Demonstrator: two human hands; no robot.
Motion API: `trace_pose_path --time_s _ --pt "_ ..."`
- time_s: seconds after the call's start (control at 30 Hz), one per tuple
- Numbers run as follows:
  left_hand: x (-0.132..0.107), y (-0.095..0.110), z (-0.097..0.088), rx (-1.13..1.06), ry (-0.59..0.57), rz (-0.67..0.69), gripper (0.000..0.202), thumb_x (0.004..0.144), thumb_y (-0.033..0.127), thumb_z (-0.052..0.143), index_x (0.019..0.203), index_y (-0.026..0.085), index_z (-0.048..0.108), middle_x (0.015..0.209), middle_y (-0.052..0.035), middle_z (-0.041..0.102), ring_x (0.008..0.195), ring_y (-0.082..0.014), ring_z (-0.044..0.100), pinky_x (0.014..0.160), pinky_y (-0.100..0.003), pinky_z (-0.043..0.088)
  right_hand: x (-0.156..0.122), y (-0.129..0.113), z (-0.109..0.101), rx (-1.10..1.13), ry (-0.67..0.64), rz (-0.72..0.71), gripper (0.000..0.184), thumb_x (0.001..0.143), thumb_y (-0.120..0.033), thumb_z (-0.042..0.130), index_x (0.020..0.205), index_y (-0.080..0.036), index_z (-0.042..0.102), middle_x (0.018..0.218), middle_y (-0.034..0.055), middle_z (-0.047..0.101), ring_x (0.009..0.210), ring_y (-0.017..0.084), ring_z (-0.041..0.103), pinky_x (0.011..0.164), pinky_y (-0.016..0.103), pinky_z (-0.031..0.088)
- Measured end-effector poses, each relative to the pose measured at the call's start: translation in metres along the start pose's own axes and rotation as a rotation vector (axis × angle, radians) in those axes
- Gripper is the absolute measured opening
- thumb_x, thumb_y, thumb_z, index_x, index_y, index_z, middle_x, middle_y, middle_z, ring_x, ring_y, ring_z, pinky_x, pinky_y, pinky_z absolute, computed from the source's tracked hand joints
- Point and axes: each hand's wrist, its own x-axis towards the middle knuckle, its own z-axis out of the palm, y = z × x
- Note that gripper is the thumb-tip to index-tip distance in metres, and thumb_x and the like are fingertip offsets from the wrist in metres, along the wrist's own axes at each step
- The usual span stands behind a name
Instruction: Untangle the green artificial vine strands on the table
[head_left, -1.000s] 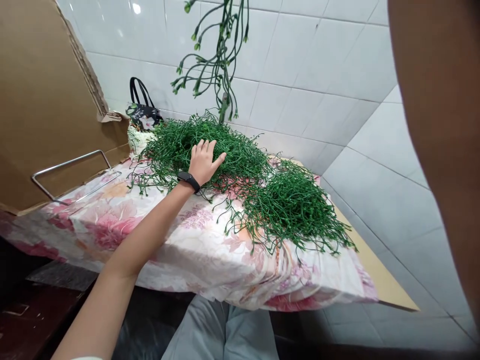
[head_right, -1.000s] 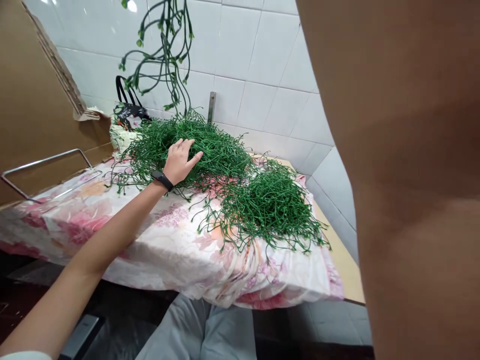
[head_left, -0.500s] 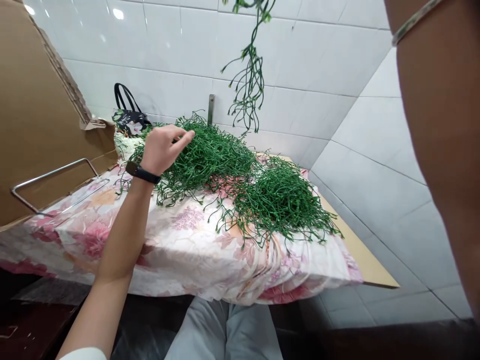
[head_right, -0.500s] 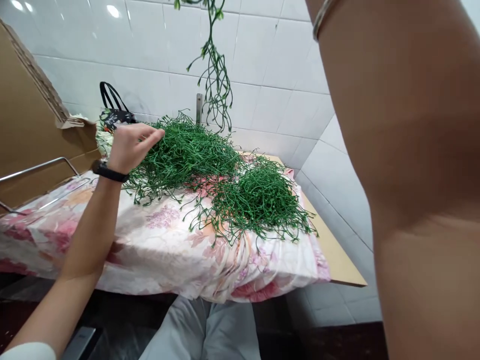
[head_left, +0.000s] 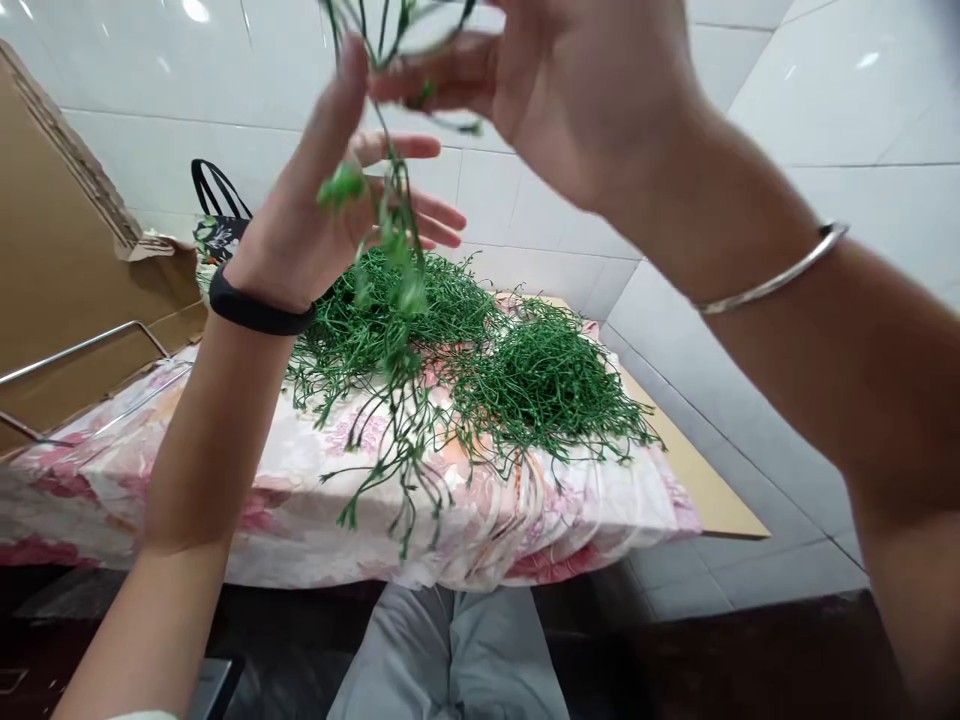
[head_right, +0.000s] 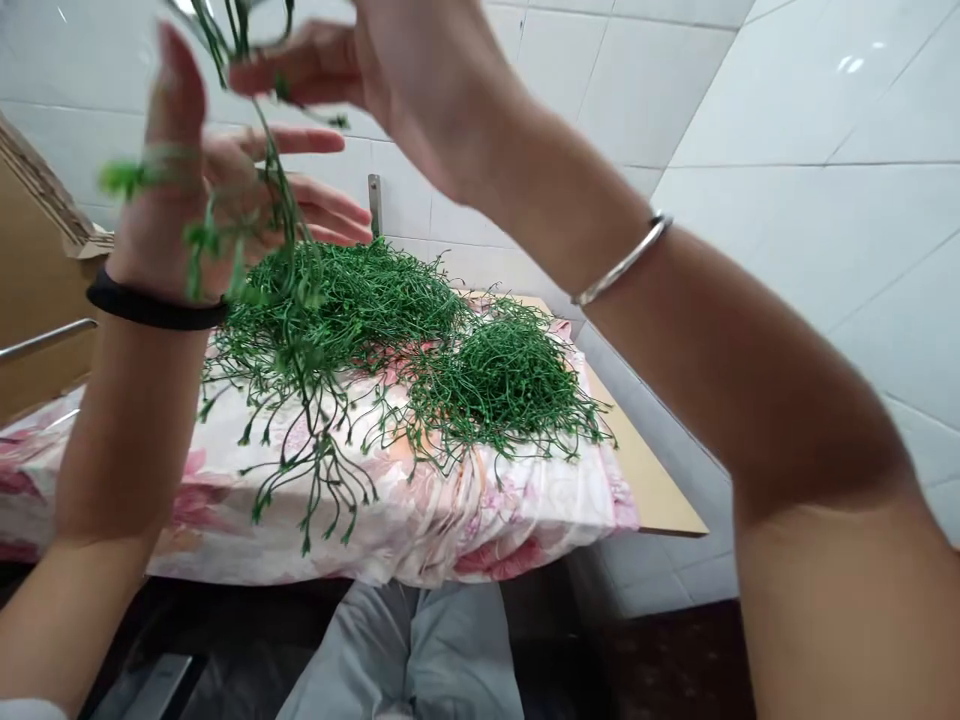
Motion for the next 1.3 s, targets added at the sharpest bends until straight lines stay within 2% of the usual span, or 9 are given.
trace_pose_path --time_s 0.13,0.37,0.47,0.57,0.67,0.8,1.0,1.1,1.3 --pt "-0.008 0.012 -0.006 -0.221 -0.283 -0.050 0.035 0.084 0.038 0.038 0.085 0.008 0.056 0.055 0.0068 0.046 0.053 -0.0078 0.060 0.059 -0.034 0.048 -0.038 0.014 0.003 -0.039 -0.097 -0.097 0.025 0.091 -0.019 0.027 0.087 -0.009 0.050 0.093 0.0004 0.051 0.073 0.006 0.059 0.082 0.030 0.049" --pt "0.017 0.025 -0.029 0.568 -0.294 0.217 0.056 0.071 0.053 0.033 0.060 0.002 0.052 0.051 0.0085 0.025 0.058 -0.0017 0.054 0.062 -0.033 0.038 -0.086 0.056 -0.006 0.074 0.025 0.231 0.021 0.084 -0.031 0.045 0.093 -0.016 0.054 0.105 0.0032 0.057 0.072 0.009 0.062 0.078 0.027 0.051" --pt "0.018 0.008 -0.004 0.534 -0.407 0.284 0.054 0.073 0.057 0.037 0.053 0.008 0.048 0.045 0.0091 0.025 0.044 0.0032 0.039 0.055 -0.018 0.037 -0.101 0.077 -0.015 0.087 0.072 0.275 0.022 0.081 -0.032 0.050 0.093 -0.014 0.057 0.097 0.0053 0.062 0.069 0.010 0.063 0.074 0.029 0.051" --pt "0.001 -0.022 0.042 0.675 -0.510 0.308 0.041 0.075 0.051 0.049 0.057 0.015 0.050 0.042 0.0062 0.037 0.039 -0.0050 0.040 0.043 -0.018 0.029 -0.118 0.092 -0.026 -0.003 0.090 0.321 0.024 0.080 -0.033 0.051 0.090 -0.014 0.060 0.079 0.0035 0.064 0.065 0.010 0.062 0.071 0.028 0.050" --pt "-0.021 -0.048 0.087 0.752 -0.479 0.315 0.026 0.081 0.041 0.046 0.081 0.017 0.055 0.063 -0.0023 0.060 0.057 -0.0166 0.058 0.047 -0.024 0.033 -0.133 0.104 -0.038 -0.185 0.104 0.374 0.024 0.078 -0.033 0.054 0.085 -0.012 0.062 0.073 0.0021 0.063 0.060 0.008 0.060 0.068 0.026 0.049" --pt "-0.041 -0.066 0.120 0.776 -0.519 0.299 0.041 0.086 0.046 0.031 0.089 0.013 0.054 0.070 -0.0075 0.064 0.060 -0.0211 0.061 0.046 -0.027 0.032 -0.148 0.122 -0.047 -0.263 0.273 0.305 0.021 0.074 -0.032 0.059 0.081 -0.013 0.063 0.077 0.0026 0.062 0.062 0.008 0.060 0.066 0.024 0.050" --pt "-0.064 -0.067 0.128 0.724 -0.360 0.472 0.056 0.083 0.058 0.025 0.097 0.011 0.052 0.068 -0.0039 0.061 0.058 -0.0172 0.058 0.049 -0.027 0.035 -0.162 0.136 -0.047 -0.273 0.394 0.286 0.018 0.075 -0.028 0.059 0.085 -0.015 0.064 0.071 0.0010 0.060 0.063 0.009 0.060 0.064 0.025 0.050" --pt "-0.070 -0.067 0.128 0.745 -0.291 0.594 0.045 0.088 0.046 0.027 0.098 0.011 0.052 0.068 -0.0032 0.060 0.058 -0.0154 0.057 0.052 -0.027 0.037 -0.165 0.135 -0.046 -0.385 0.390 0.231 0.017 0.077 -0.026 0.057 0.090 -0.016 0.062 0.074 0.0014 0.061 0.068 0.010 0.061 0.067 0.026 0.049" --pt "-0.068 -0.072 0.123 0.714 -0.157 0.652 0.033 0.090 0.032 0.030 0.097 0.008 0.052 0.070 -0.0044 0.061 0.059 -0.0142 0.056 0.053 -0.026 0.038 -0.169 0.134 -0.039 -0.904 0.348 -0.119 0.015 0.077 -0.015 0.054 0.091 -0.017 0.061 0.081 0.0029 0.062 0.073 0.011 0.057 0.069 0.027 0.048"
